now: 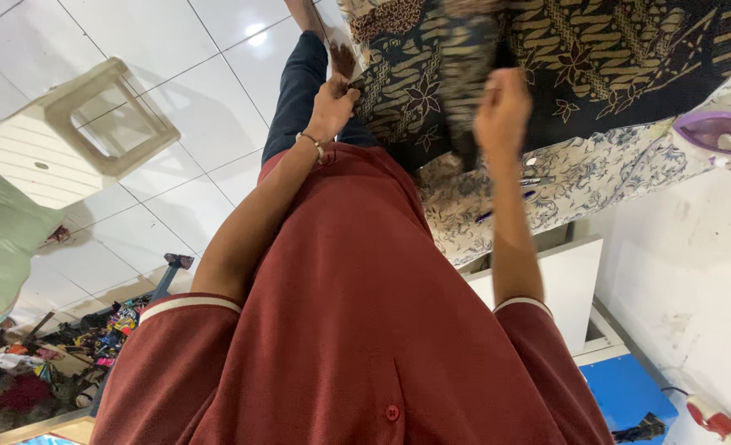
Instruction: The person folds a piece of dark patterned fabric on a table, aligning edges and smoothing the surface. They then place a yellow paper template on the fabric and continue to adjust and fold the material.
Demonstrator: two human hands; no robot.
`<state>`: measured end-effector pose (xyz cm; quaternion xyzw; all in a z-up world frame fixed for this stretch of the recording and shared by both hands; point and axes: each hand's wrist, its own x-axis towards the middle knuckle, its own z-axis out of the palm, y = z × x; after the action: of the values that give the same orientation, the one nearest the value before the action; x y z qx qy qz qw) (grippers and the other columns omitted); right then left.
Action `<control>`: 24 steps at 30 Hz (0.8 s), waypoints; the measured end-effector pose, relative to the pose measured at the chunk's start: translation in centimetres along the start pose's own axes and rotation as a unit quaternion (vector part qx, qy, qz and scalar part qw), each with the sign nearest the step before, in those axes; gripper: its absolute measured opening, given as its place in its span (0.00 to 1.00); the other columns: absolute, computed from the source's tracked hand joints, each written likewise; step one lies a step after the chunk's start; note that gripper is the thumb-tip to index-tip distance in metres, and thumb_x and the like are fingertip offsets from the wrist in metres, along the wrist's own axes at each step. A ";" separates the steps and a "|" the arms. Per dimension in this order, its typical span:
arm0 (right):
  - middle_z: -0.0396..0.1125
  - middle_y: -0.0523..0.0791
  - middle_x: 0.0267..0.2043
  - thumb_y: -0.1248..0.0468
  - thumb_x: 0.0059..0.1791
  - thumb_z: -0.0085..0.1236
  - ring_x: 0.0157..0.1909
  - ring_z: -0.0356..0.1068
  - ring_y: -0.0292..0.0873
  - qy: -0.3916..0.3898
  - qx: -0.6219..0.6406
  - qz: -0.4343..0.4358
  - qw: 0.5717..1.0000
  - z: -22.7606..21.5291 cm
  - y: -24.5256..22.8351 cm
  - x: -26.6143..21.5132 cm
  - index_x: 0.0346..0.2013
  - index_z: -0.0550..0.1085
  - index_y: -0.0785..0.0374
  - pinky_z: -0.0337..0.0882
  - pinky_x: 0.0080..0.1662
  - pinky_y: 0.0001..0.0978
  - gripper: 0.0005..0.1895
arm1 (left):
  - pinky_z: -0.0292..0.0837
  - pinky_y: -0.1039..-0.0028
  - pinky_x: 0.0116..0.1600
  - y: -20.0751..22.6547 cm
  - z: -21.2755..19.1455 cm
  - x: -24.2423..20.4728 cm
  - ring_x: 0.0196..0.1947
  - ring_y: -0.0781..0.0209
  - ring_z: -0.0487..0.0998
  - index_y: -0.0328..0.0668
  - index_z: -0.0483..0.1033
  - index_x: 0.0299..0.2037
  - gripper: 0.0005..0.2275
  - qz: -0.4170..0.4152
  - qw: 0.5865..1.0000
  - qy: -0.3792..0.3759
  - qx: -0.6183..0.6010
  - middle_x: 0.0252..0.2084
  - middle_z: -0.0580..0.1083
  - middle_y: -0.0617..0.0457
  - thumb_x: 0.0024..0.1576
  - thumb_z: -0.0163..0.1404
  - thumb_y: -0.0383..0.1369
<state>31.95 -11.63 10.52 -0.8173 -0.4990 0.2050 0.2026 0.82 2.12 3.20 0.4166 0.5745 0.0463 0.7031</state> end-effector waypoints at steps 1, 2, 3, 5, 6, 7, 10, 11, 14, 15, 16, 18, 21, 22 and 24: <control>0.63 0.47 0.39 0.63 0.64 0.45 0.41 0.68 0.47 0.017 -0.026 0.002 1.000 -1.6 2.2 0.4 0.42 0.67 0.63 0.69 0.45 0.43 0.08 | 0.74 0.73 0.34 0.1 -0.1 0.0 0.26 0.64 0.75 0.33 0.71 0.40 0.07 -0.005 1.000 0.002 0.007 0.30 0.74 0.51 0.59 0.53 0.30; 0.63 0.47 0.40 0.60 0.65 0.43 0.43 0.69 0.48 0.034 -0.052 0.003 0.998 -3.5 4.6 0.6 0.43 0.67 0.62 0.70 0.48 0.45 0.10 | 0.74 0.73 0.34 0.1 -0.1 0.0 0.26 0.64 0.75 0.33 0.71 0.40 0.07 -0.010 1.000 0.005 0.015 0.30 0.74 0.51 0.59 0.53 0.30; 0.64 0.46 0.41 0.63 0.65 0.39 0.46 0.69 0.47 0.054 -0.103 -0.024 0.993 -5.1 7.2 1.6 0.44 0.68 0.60 0.69 0.51 0.46 0.09 | 0.74 0.73 0.33 0.2 -0.2 0.0 0.26 0.64 0.75 0.33 0.71 0.40 0.07 -0.014 1.000 0.008 0.022 0.30 0.74 0.50 0.58 0.53 0.30; 0.57 0.50 0.37 0.64 0.66 0.42 0.40 0.60 0.47 0.026 -0.113 0.147 0.982 -8.9 12.1 3.0 0.38 0.64 0.61 0.63 0.45 0.42 0.12 | 0.74 0.74 0.33 0.0 -0.4 -0.2 0.25 0.65 0.75 0.33 0.70 0.39 0.07 -0.013 1.000 -0.002 0.029 0.30 0.74 0.51 0.59 0.53 0.30; 0.61 0.49 0.40 0.67 0.60 0.44 0.42 0.64 0.45 0.052 -0.111 0.168 0.978 -10.4 14.1 3.5 0.42 0.67 0.61 0.65 0.45 0.42 0.04 | 0.75 0.75 0.33 -0.1 -0.5 -0.3 0.25 0.66 0.75 0.34 0.70 0.39 0.07 -0.014 0.999 -0.007 0.032 0.30 0.74 0.52 0.59 0.52 0.30; 0.65 0.48 0.42 0.70 0.54 0.46 0.43 0.68 0.43 0.079 -0.108 0.188 0.973 -11.9 15.8 4.1 0.45 0.70 0.61 0.67 0.46 0.41 0.07 | 0.74 0.75 0.33 -0.1 -0.6 -0.2 0.25 0.66 0.74 0.34 0.70 0.39 0.07 -0.017 1.000 -0.012 0.019 0.30 0.74 0.53 0.59 0.52 0.30; 0.61 0.52 0.64 0.74 0.61 0.42 0.62 0.70 0.48 0.282 -0.044 -0.011 0.958 -13.0 16.3 4.2 0.72 0.59 0.66 0.71 0.63 0.42 0.23 | 0.74 0.76 0.34 -0.3 -0.6 -0.1 0.28 0.67 0.72 0.36 0.70 0.38 0.05 -0.027 0.999 -0.033 -0.023 0.31 0.73 0.56 0.59 0.52 0.29; 0.62 0.51 0.63 0.73 0.61 0.41 0.60 0.70 0.47 0.290 -0.047 0.004 0.956 -12.4 14.9 4.5 0.73 0.58 0.63 0.72 0.62 0.40 0.23 | 0.75 0.76 0.35 -0.2 -0.6 0.2 0.30 0.69 0.72 0.37 0.71 0.38 0.04 -0.029 0.998 -0.039 -0.039 0.32 0.72 0.57 0.59 0.51 0.29; 0.63 0.51 0.57 0.66 0.57 0.46 0.56 0.68 0.48 0.253 -0.202 0.056 0.944 -7.8 6.2 3.0 0.65 0.62 0.65 0.70 0.58 0.42 0.21 | 0.76 0.76 0.39 -0.4 -0.9 0.4 0.31 0.71 0.71 0.41 0.72 0.37 0.03 -0.045 0.994 -0.055 -0.087 0.32 0.71 0.60 0.58 0.52 0.29; 0.64 0.50 0.54 0.63 0.56 0.48 0.55 0.67 0.48 0.217 -0.257 0.005 0.942 -5.0 2.1 1.7 0.62 0.63 0.66 0.69 0.57 0.42 0.21 | 0.75 0.76 0.40 -0.5 -1.1 0.3 0.31 0.71 0.71 0.42 0.72 0.36 0.02 -0.052 0.992 -0.062 -0.102 0.31 0.70 0.61 0.58 0.52 0.28; 0.64 0.50 0.52 0.60 0.54 0.49 0.54 0.66 0.48 0.168 -0.290 -0.054 0.941 -2.5 -1.9 0.4 0.60 0.65 0.66 0.68 0.55 0.43 0.21 | 0.75 0.76 0.41 -0.5 -1.1 0.1 0.30 0.71 0.70 0.43 0.71 0.36 0.02 -0.070 0.989 -0.062 -0.118 0.30 0.69 0.61 0.58 0.52 0.28; 0.67 0.50 0.47 0.60 0.51 0.59 0.52 0.65 0.49 -0.002 -0.152 -0.107 0.983 2.3 -9.0 -1.2 0.54 0.70 0.65 0.69 0.54 0.47 0.20 | 0.73 0.76 0.42 0.2 -1.1 0.0 0.29 0.71 0.67 0.46 0.70 0.34 0.03 -0.101 0.982 -0.065 -0.148 0.29 0.66 0.61 0.58 0.51 0.28; 0.63 0.59 0.45 0.62 0.43 0.66 0.45 0.65 0.57 -0.120 -0.118 -0.078 0.983 7.1 -15.1 -1.5 0.53 0.67 0.78 0.69 0.44 0.48 0.30 | 0.68 0.77 0.41 1.3 -1.1 -0.5 0.28 0.72 0.64 0.48 0.68 0.32 0.05 -0.109 0.973 -0.072 -0.188 0.29 0.64 0.64 0.58 0.49 0.27; 0.63 0.59 0.46 0.65 0.44 0.64 0.47 0.65 0.57 -0.101 -0.130 -0.077 0.983 7.6 -15.7 -1.6 0.53 0.67 0.77 0.70 0.45 0.47 0.28 | 0.69 0.76 0.40 1.6 -1.0 -0.7 0.28 0.72 0.64 0.48 0.66 0.32 0.06 -0.106 0.970 -0.085 -0.202 0.29 0.63 0.64 0.58 0.50 0.26; 0.62 0.58 0.48 0.70 0.45 0.61 0.50 0.65 0.59 -0.068 -0.151 -0.073 0.984 8.3 -16.3 -1.7 0.53 0.68 0.76 0.72 0.48 0.45 0.23 | 0.69 0.75 0.40 2.1 -1.1 -1.3 0.27 0.70 0.64 0.49 0.63 0.31 0.09 -0.101 0.962 -0.110 -0.229 0.28 0.62 0.63 0.58 0.51 0.25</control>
<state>14.82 -5.24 12.53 -0.7842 -0.5949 0.1671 0.0569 0.36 3.35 5.53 0.1868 0.5067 0.0590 0.8396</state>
